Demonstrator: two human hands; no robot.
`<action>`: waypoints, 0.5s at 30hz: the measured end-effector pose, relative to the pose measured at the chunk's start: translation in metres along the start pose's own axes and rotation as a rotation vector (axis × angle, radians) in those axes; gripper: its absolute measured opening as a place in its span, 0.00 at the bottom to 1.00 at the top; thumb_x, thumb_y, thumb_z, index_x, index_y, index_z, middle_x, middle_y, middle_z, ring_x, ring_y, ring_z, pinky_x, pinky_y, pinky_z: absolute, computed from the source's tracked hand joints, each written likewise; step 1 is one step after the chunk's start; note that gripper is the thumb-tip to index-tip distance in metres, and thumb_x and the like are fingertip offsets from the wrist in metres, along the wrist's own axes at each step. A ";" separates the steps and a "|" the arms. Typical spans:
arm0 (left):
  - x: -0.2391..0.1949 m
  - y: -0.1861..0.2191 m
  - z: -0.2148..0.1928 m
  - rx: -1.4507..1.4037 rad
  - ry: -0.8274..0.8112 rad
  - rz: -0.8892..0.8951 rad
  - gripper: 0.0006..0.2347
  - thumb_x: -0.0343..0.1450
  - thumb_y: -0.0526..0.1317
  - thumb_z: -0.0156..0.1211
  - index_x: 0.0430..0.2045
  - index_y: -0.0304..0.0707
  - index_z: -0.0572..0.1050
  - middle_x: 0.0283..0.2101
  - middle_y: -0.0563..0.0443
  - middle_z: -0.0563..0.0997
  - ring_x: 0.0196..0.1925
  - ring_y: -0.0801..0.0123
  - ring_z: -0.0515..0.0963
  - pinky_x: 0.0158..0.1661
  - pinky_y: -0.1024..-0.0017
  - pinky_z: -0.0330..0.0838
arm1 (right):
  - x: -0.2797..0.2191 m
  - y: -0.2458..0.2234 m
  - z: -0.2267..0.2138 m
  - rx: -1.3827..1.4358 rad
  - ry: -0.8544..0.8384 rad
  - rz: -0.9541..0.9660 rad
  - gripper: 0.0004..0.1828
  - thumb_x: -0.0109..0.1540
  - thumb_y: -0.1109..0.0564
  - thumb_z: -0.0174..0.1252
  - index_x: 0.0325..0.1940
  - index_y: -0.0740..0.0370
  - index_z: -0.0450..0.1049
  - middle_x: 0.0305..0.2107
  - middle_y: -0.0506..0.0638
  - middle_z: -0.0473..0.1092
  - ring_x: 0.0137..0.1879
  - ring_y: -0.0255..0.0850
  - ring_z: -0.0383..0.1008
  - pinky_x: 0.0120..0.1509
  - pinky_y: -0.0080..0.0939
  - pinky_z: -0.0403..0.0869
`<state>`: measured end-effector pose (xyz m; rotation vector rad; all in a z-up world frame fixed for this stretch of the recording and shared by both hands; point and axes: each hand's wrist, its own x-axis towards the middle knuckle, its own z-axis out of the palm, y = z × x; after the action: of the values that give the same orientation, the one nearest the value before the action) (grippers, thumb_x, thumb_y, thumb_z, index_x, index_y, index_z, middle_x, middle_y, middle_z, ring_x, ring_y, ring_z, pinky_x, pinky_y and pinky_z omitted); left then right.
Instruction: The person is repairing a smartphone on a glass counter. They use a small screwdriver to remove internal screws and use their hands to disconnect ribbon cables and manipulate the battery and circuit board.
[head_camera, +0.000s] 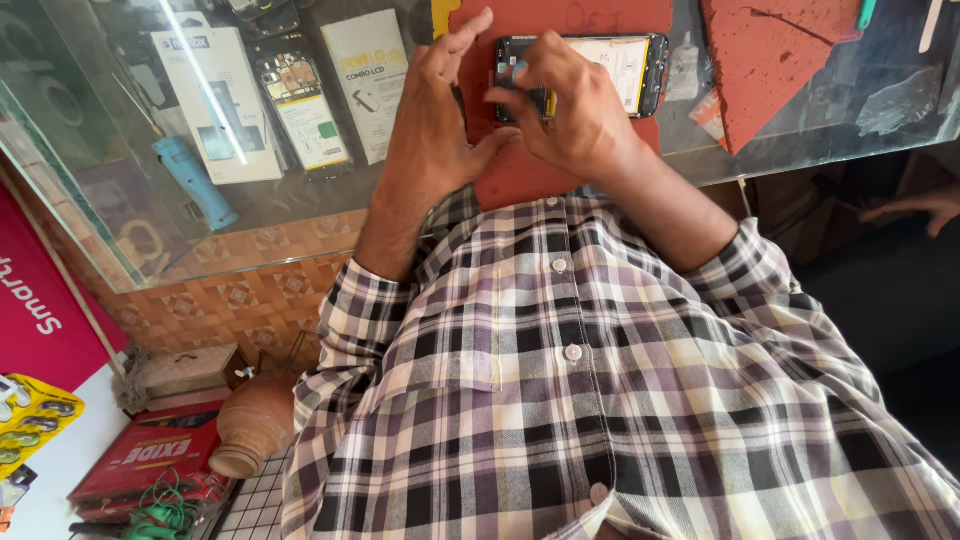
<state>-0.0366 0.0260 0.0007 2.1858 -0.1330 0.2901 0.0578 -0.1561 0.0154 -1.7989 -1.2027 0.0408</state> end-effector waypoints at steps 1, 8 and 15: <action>0.000 -0.003 0.002 0.044 -0.048 -0.039 0.42 0.62 0.41 0.84 0.68 0.35 0.59 0.68 0.44 0.67 0.67 0.50 0.67 0.69 0.57 0.64 | 0.002 -0.002 0.001 -0.120 0.016 0.019 0.30 0.62 0.63 0.78 0.49 0.57 0.59 0.33 0.56 0.66 0.35 0.53 0.73 0.33 0.49 0.70; -0.012 -0.019 0.019 0.113 0.013 -0.025 0.40 0.63 0.37 0.82 0.69 0.43 0.61 0.69 0.54 0.65 0.70 0.51 0.67 0.71 0.57 0.65 | 0.005 0.002 0.004 -0.023 0.085 -0.146 0.31 0.67 0.68 0.72 0.59 0.60 0.56 0.40 0.57 0.67 0.39 0.54 0.71 0.40 0.50 0.71; -0.014 -0.019 0.019 0.090 0.014 -0.031 0.40 0.63 0.37 0.82 0.68 0.40 0.59 0.70 0.56 0.66 0.71 0.50 0.67 0.71 0.57 0.65 | -0.002 0.003 0.006 -0.009 0.076 -0.063 0.28 0.65 0.67 0.72 0.57 0.60 0.59 0.37 0.56 0.68 0.40 0.53 0.74 0.41 0.49 0.73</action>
<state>-0.0428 0.0216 -0.0289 2.2721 -0.0792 0.2994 0.0555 -0.1537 0.0089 -1.7540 -1.2058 -0.0692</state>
